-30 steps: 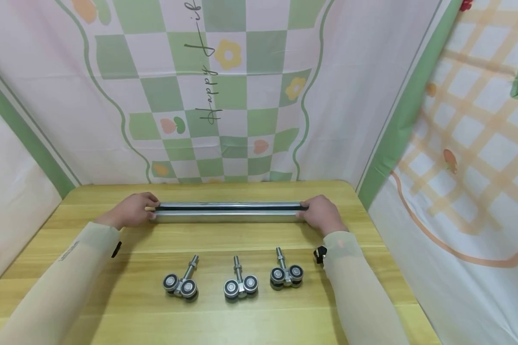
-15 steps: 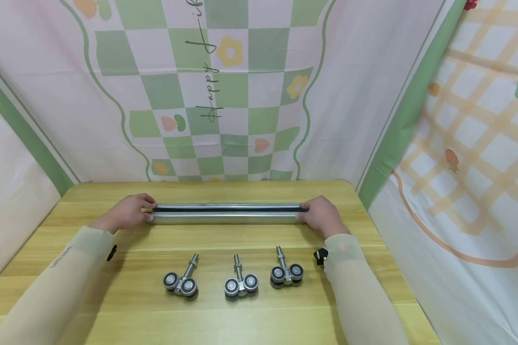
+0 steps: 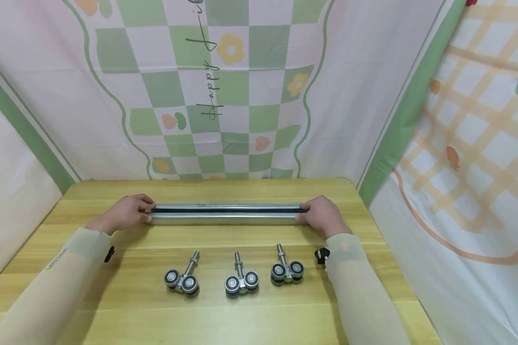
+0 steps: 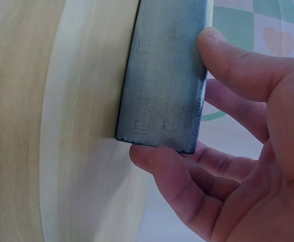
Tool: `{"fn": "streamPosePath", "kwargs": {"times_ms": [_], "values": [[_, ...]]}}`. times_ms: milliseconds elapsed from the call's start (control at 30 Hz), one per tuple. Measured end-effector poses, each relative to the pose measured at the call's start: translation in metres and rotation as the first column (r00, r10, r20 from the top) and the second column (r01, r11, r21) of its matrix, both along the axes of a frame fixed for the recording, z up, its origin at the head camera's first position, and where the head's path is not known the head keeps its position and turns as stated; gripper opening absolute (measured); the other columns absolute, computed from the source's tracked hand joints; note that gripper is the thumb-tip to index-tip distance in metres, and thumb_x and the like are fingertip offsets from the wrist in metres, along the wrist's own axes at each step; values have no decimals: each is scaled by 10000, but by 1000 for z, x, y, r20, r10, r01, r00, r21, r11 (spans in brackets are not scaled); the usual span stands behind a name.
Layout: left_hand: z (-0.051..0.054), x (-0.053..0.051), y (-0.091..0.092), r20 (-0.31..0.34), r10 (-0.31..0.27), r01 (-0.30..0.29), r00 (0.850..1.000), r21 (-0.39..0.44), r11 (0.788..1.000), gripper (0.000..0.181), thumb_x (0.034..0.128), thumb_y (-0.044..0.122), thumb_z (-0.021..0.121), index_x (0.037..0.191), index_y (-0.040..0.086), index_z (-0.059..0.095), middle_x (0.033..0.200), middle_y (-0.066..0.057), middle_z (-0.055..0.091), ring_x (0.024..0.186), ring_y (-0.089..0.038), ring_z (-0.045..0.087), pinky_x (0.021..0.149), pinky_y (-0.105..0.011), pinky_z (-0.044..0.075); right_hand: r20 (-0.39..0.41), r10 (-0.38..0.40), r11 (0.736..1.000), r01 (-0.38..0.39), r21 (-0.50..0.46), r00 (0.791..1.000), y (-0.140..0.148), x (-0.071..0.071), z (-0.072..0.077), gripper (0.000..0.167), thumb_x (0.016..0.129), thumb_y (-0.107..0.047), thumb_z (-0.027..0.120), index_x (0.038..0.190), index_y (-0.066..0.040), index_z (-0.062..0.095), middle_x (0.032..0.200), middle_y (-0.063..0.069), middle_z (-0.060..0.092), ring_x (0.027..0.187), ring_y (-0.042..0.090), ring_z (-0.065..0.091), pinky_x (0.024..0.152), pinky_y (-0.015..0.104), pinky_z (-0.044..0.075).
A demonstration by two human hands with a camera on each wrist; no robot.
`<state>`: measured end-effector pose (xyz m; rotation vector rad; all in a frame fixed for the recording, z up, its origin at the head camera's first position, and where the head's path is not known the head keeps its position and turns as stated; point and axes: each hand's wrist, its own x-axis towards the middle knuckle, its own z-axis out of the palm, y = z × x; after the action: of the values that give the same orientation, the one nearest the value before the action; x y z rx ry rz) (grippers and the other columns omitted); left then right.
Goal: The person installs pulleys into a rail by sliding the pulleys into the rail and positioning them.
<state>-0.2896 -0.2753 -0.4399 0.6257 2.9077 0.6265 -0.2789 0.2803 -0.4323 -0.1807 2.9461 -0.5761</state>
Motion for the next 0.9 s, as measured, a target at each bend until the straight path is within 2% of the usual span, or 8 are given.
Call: {"fn": "streamPosePath", "kwargs": {"times_ms": [233, 367, 667, 900], "values": [[-4, -1, -2, 13, 39, -40, 999, 54, 998, 418, 885, 114, 725, 1249, -73, 641, 1297, -217, 588, 1205, -436, 506, 1054, -596, 379, -4, -11, 1000, 11, -7, 1000, -3, 3, 5, 546, 881, -387, 759, 1296, -46, 660, 1318, 216, 599, 1239, 479, 485, 1062, 626, 353], [-7, 1, -5, 42, 67, -71, 997, 98, 993, 447, 894, 141, 725, 1281, -58, 623, 1334, -213, 568, 1247, -450, 466, 1084, -617, 326, 4, -16, 1000, 16, -12, 1000, -4, 4, 5, 556, 874, -393, 766, 1295, -46, 660, 1321, 214, 597, 1240, 481, 482, 1061, 629, 352], [-17, 1, -16, 67, 70, -80, 995, 160, 984, 451, 926, 160, 700, 1325, -28, 603, 1390, -201, 532, 1307, -465, 402, 1108, -635, 271, -3, -9, 1000, 9, -11, 1000, -4, 2, 2, 562, 860, -389, 776, 1290, -44, 663, 1308, 203, 610, 1227, 469, 500, 1058, 621, 361], [-18, 0, -19, 53, 65, -74, 996, 180, 981, 460, 921, 158, 702, 1323, -39, 598, 1389, -205, 537, 1310, -469, 399, 1112, -632, 263, -2, -17, 1000, 17, -15, 1000, -6, 2, 4, 553, 859, -385, 780, 1282, -46, 669, 1296, 199, 619, 1215, 458, 516, 1050, 614, 374]]}}
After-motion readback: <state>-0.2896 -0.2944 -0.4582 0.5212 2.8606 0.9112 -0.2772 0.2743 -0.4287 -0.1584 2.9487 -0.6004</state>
